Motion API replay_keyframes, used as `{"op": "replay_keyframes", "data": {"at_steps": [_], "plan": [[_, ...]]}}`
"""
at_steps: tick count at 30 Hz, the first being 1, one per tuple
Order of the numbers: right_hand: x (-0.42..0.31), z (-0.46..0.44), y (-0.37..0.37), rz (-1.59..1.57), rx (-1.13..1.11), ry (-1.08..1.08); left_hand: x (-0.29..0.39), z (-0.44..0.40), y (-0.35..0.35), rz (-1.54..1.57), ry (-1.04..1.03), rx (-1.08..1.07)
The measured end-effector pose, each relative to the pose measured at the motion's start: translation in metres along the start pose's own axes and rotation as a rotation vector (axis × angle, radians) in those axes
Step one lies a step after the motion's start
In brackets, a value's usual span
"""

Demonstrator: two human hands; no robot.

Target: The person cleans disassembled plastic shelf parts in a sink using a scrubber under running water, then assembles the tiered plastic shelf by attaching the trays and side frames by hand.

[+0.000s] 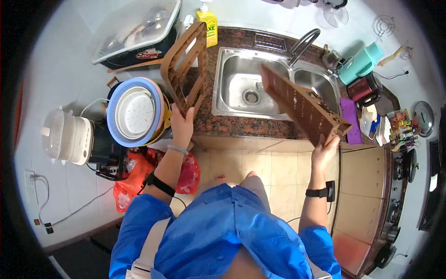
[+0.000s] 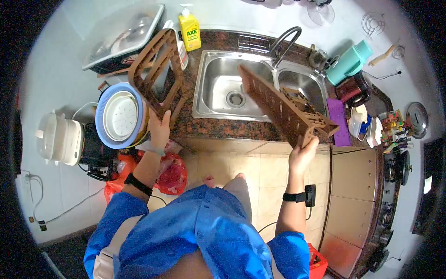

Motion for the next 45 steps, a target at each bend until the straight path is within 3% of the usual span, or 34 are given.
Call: {"op": "replay_keyframes", "data": {"at_steps": [3, 5, 6, 7, 9, 10, 11, 13, 15, 17, 18, 19, 21, 22, 25, 29, 33, 35, 39, 41, 43, 45], "plan": [[-0.003, -0.006, 0.009, -0.071, 0.094, 0.035, -0.002, 0.002, 0.002, -0.118, -0.049, 0.040], [0.021, -0.008, -0.016, 0.012, -0.164, -0.002, -0.002, 0.003, -0.001, -0.077, -0.032, 0.008], [0.017, -0.012, -0.010, -0.008, -0.110, -0.028, 0.011, 0.002, -0.002, -0.105, -0.002, -0.016], [0.015, -0.020, -0.004, 0.045, -0.026, 0.091, 0.008, 0.003, -0.004, -0.116, 0.011, -0.008], [0.021, -0.031, 0.001, -0.167, 0.079, 0.033, 0.002, 0.001, -0.004, -0.063, -0.013, -0.039], [0.032, -0.032, -0.006, -0.081, 0.110, 0.063, -0.004, 0.001, -0.005, -0.091, -0.028, -0.026], [0.038, -0.037, -0.008, -0.086, 0.097, 0.060, -0.006, 0.002, -0.006, -0.103, -0.021, -0.027], [0.042, -0.050, -0.029, 0.016, -0.269, -0.006, -0.012, 0.005, -0.007, -0.009, 0.067, 0.024], [0.044, -0.062, -0.031, -0.083, -0.179, 0.061, -0.002, 0.006, -0.010, -0.098, 0.004, 0.032], [0.047, -0.069, -0.027, -0.186, -0.079, -0.017, 0.014, 0.006, -0.014, -0.241, -0.048, 0.023], [0.046, -0.070, -0.030, -0.098, -0.041, 0.067, 0.011, 0.008, -0.015, -0.209, 0.031, 0.031], [0.050, -0.070, -0.027, -0.098, -0.049, 0.072, 0.009, 0.009, -0.016, -0.212, 0.040, 0.034], [0.044, -0.077, -0.036, -0.005, -0.298, 0.106, 0.014, 0.007, -0.020, -0.300, -0.086, 0.023], [0.032, -0.083, -0.024, -0.067, -0.157, 0.174, 0.012, 0.007, -0.021, -0.304, -0.076, 0.036], [0.059, -0.088, -0.025, -0.114, -0.215, 0.018, -0.001, 0.006, -0.017, -0.312, -0.025, 0.051], [0.052, -0.096, -0.023, -0.073, -0.300, 0.129, -0.012, 0.007, -0.013, -0.128, 0.029, 0.111], [0.057, -0.096, -0.007, -0.138, -0.150, 0.078, -0.013, 0.007, -0.005, -0.220, 0.029, 0.138], [0.053, -0.094, -0.009, -0.041, -0.265, 0.133, -0.022, 0.011, 0.001, 0.007, 0.078, 0.210], [0.058, -0.091, 0.008, -0.001, -0.169, 0.037, -0.015, 0.022, 0.005, 0.221, 0.075, 0.340], [0.066, -0.091, 0.016, -0.050, -0.034, 0.038, 0.010, 0.016, -0.011, -0.442, -0.164, 0.072], [0.066, -0.088, 0.025, -0.095, 0.000, 0.035, 0.015, 0.011, -0.013, -0.422, -0.147, 0.044], [0.068, -0.081, 0.030, -0.133, 0.032, 0.022, 0.014, 0.004, -0.003, 0.017, -0.145, 0.236]]}}
Point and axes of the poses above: each hand's wrist, its own z-axis away from the middle knuckle, its own y-axis out of the back of the hand, x = y × z, the point moved 8 cm from there along -z, towards the middle knuckle, and after that the axes turned 9 degrees about z, right-handed, at the moved point
